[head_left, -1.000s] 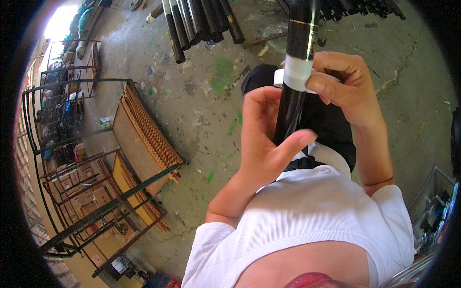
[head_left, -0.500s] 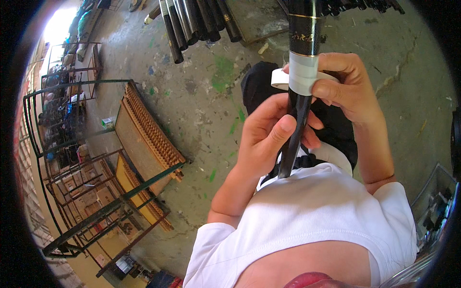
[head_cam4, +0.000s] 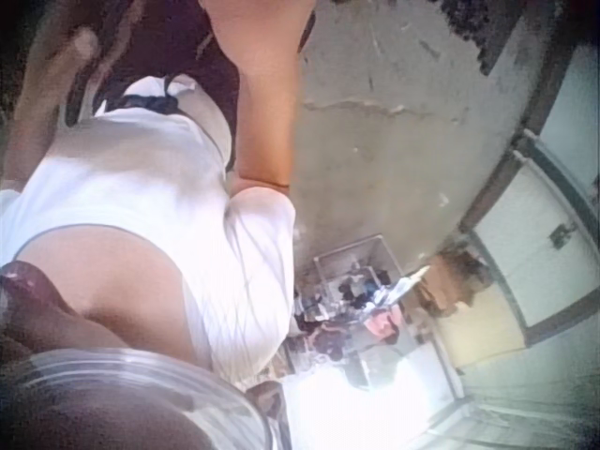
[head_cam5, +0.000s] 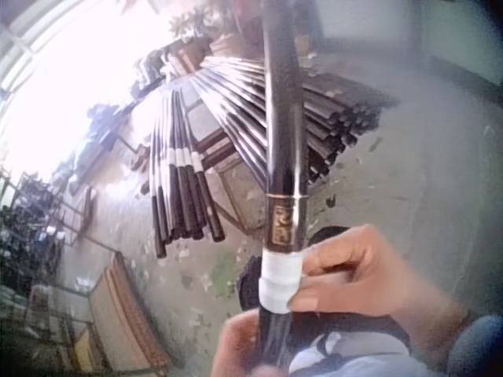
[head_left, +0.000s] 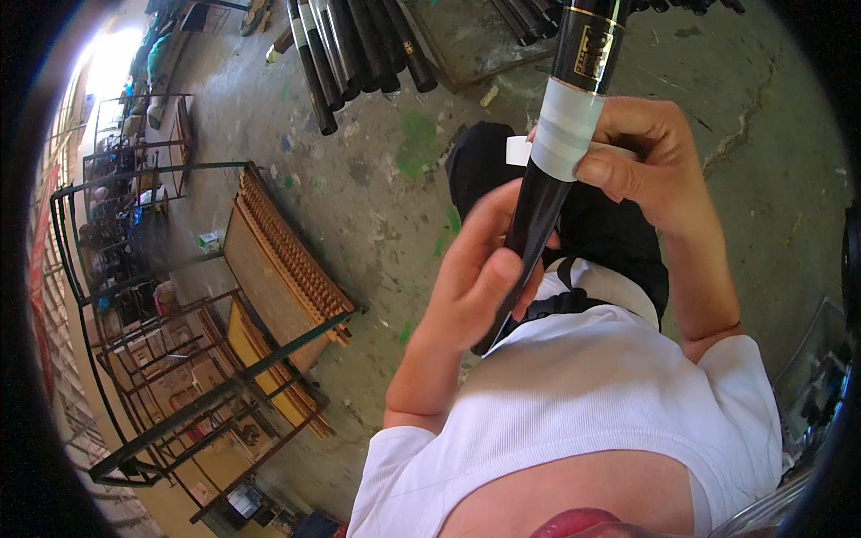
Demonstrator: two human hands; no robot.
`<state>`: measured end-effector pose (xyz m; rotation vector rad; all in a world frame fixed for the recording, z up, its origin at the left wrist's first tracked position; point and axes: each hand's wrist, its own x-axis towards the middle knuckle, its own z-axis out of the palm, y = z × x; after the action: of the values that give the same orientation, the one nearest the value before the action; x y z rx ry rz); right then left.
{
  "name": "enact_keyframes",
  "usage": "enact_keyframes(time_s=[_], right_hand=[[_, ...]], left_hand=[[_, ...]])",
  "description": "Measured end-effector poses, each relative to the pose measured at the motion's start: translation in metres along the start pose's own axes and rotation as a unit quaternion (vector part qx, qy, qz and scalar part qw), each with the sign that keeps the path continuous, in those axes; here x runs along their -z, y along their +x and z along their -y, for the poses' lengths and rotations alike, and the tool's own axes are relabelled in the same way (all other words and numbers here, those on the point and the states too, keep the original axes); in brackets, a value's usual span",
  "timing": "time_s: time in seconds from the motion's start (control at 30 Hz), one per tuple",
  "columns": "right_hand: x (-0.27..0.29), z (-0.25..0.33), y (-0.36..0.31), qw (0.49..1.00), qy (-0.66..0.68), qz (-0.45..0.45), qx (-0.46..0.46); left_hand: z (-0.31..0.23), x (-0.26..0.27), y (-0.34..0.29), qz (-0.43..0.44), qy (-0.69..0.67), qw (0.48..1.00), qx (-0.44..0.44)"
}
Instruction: The person wraps white adhesive tape around the ends of black carbon fiber tubes and places them back into a pile on the floor.
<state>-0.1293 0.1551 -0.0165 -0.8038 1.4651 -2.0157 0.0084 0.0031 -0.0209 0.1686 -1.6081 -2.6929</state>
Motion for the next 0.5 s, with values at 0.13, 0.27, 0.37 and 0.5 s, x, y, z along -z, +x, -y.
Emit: enact_keyframes(time_s=[0.13,0.27,0.37,0.5], right_hand=[[-0.013,0.000,-0.003,0.992,-0.060,-0.101,0.044],[0.003,0.001,-0.002,1.000,-0.004,0.004,-0.020],[0.006,0.005,-0.003,0.998,0.036,0.031,-0.038],[-0.005,0.007,-0.006,0.993,-0.077,-0.085,0.016]], left_hand=[[0.014,0.003,0.002,-0.073,0.342,0.920,-0.179],[0.002,0.014,-0.004,0.066,0.069,0.995,0.025],[-0.001,0.007,-0.003,0.037,0.026,0.996,0.074],[0.020,-0.009,0.003,-0.106,0.389,0.893,-0.200]])
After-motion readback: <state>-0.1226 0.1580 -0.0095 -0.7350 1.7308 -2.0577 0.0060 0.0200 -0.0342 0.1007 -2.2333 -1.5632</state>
